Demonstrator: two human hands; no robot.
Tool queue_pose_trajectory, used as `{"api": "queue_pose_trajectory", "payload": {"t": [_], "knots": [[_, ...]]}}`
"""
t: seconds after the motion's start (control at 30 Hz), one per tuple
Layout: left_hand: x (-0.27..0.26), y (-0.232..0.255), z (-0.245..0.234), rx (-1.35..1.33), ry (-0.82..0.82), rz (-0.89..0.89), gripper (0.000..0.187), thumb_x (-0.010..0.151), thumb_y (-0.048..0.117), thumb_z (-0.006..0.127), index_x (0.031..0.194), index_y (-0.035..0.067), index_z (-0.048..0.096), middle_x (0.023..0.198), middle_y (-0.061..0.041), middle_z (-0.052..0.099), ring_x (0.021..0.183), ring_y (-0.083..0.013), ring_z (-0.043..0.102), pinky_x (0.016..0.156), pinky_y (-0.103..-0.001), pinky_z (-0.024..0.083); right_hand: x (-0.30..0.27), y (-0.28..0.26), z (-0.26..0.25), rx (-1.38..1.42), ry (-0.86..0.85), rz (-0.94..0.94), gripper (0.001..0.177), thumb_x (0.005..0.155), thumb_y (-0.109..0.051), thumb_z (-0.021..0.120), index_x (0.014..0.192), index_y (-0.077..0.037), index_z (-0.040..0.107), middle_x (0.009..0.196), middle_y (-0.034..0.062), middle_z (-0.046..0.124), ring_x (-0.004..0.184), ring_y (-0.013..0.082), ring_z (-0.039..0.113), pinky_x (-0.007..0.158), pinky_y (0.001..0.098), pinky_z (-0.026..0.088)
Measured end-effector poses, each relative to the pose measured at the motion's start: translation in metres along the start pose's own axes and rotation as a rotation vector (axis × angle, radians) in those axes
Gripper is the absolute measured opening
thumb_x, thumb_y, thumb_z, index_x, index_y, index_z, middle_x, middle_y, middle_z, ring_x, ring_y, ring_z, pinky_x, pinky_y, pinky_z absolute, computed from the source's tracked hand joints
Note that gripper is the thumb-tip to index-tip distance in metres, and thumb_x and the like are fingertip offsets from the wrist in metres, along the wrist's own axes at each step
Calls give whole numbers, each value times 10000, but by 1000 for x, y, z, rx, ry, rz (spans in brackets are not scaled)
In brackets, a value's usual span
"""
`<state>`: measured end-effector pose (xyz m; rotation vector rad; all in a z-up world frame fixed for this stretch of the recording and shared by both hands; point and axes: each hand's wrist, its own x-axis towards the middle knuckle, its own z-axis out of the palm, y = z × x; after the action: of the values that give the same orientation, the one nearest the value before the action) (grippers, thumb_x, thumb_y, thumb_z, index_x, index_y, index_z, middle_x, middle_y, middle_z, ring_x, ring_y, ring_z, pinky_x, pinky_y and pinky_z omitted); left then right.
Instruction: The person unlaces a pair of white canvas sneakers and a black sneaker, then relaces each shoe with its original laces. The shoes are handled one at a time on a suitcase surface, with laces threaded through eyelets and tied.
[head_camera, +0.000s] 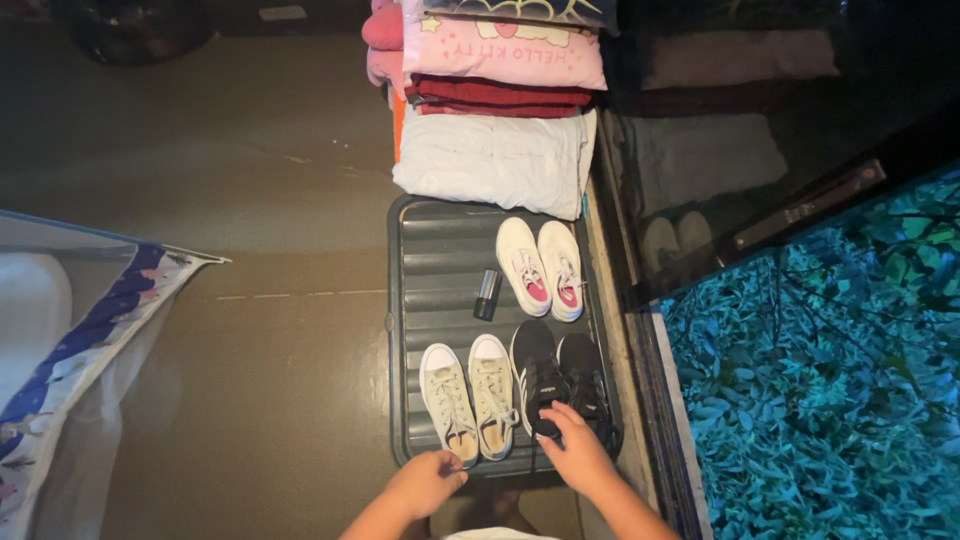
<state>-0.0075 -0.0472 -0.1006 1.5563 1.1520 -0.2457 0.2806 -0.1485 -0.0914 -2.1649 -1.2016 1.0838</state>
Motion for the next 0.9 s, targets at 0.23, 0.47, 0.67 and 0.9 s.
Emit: {"api": "queue_pose_trajectory", "payload": {"t": [0.23, 0.47, 0.67, 0.9], "knots": [[6, -10, 11, 52, -24, -15, 351, 847, 396, 744, 1089, 142, 719, 1011, -50, 759, 975, -210, 726, 893, -327, 549, 1, 4, 2, -60, 58, -186, 426, 844, -170, 747, 1253, -105, 648, 1454, 147, 535, 1339, 346, 525, 1093, 380, 421], [19, -10, 12, 104, 11, -32, 312, 854, 380, 729, 1062, 147, 720, 1017, -73, 757, 988, -256, 717, 892, -360, 551, 3, -8, 0, -77, -10, -205, 402, 826, -135, 738, 1219, -105, 658, 1426, 127, 569, 1309, 333, 550, 1067, 365, 449], [39, -26, 16, 216, 142, -179, 230, 876, 361, 673, 1032, 205, 737, 1039, -66, 755, 1030, -292, 703, 899, -408, 561, 17, -11, 6, -9, -42, -307, 302, 815, -106, 735, 1114, -84, 698, 1273, 112, 667, 1159, 318, 649, 932, 349, 541], [85, -54, 33, 216, 169, -379, 244, 849, 285, 691, 1073, 217, 759, 1136, -99, 720, 1099, -307, 688, 951, -431, 559, 48, 15, 40, -59, -187, -208, 244, 806, -126, 760, 1048, -108, 728, 965, 95, 713, 850, 273, 695, 773, 356, 562]]}}
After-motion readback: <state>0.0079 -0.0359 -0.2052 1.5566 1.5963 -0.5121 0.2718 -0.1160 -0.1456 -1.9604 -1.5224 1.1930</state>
